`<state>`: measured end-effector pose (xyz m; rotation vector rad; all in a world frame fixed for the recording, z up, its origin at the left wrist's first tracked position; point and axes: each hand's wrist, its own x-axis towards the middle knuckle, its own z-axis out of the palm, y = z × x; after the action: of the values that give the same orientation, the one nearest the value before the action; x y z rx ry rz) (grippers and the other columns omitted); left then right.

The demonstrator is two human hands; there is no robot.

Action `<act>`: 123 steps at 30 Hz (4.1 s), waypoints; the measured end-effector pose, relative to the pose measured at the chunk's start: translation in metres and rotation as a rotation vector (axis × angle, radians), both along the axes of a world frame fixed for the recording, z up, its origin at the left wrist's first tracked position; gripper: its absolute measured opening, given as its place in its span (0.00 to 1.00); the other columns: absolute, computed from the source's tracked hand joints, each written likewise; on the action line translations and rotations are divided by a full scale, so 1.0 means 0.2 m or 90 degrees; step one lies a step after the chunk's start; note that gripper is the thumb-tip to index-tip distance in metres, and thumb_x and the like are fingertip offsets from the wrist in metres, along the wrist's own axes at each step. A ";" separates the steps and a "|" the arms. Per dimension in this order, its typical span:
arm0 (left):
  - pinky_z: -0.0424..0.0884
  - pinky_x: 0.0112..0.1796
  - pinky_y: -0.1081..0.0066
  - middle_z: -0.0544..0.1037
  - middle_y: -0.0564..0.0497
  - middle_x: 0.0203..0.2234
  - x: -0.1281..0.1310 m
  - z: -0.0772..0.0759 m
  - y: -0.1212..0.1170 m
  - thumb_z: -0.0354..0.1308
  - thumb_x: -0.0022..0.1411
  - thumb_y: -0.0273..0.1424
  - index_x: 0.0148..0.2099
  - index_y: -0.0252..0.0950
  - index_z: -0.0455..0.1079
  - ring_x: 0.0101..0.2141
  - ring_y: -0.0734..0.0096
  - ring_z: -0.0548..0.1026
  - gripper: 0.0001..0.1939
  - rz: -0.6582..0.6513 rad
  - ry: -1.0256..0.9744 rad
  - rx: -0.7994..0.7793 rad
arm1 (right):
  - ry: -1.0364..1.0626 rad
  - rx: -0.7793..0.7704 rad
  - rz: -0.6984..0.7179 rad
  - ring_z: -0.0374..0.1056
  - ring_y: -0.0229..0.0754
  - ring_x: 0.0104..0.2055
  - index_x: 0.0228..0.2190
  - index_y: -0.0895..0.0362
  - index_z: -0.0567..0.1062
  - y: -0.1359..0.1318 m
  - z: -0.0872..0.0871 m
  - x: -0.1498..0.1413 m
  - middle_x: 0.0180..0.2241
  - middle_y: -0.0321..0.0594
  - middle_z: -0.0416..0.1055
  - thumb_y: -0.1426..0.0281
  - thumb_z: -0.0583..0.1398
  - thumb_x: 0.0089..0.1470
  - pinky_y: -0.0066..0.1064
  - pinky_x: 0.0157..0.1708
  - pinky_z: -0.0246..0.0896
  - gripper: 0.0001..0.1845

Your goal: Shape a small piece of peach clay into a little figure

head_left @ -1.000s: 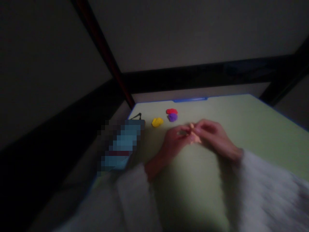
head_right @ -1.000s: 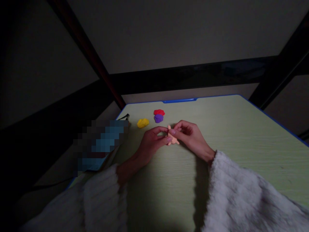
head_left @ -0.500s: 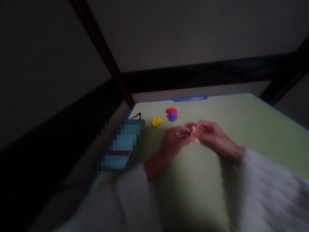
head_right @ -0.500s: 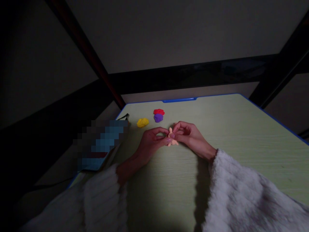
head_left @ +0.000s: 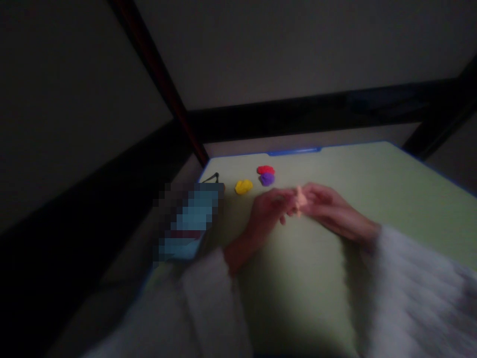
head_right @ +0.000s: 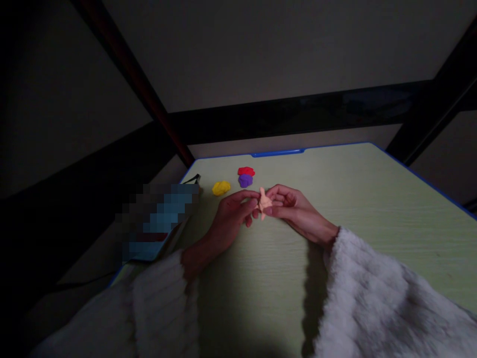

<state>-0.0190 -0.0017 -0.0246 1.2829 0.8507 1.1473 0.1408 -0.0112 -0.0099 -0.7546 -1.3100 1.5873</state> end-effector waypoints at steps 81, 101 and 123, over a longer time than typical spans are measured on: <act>0.50 0.14 0.80 0.67 0.54 0.19 0.01 0.06 -0.03 0.50 0.54 0.51 0.30 0.34 0.64 0.17 0.81 0.63 0.23 -0.208 -0.030 -0.221 | 0.142 -0.176 -0.018 0.70 0.34 0.32 0.30 0.54 0.75 0.00 -0.03 0.00 0.28 0.32 0.72 0.71 0.66 0.43 0.23 0.35 0.65 0.08; 0.57 0.17 0.79 0.68 0.54 0.19 0.00 0.04 -0.03 0.54 0.52 0.51 0.30 0.34 0.64 0.17 0.82 0.64 0.23 -0.190 -0.044 -0.232 | 0.126 -0.147 -0.041 0.68 0.33 0.33 0.31 0.53 0.74 -0.01 -0.02 -0.01 0.31 0.32 0.73 0.72 0.66 0.43 0.24 0.35 0.64 0.09; 0.60 0.15 0.78 0.69 0.54 0.18 -0.01 0.00 -0.02 0.47 0.59 0.46 0.29 0.32 0.65 0.15 0.81 0.66 0.21 -0.037 0.097 0.016 | 0.130 -0.156 -0.091 0.67 0.32 0.29 0.27 0.54 0.74 0.01 -0.04 -0.01 0.27 0.32 0.72 0.70 0.66 0.43 0.25 0.33 0.61 0.07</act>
<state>-0.0204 -0.0058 -0.0248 1.4216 0.9067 1.0266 0.1390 -0.0092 -0.0171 -0.7922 -0.9064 1.6784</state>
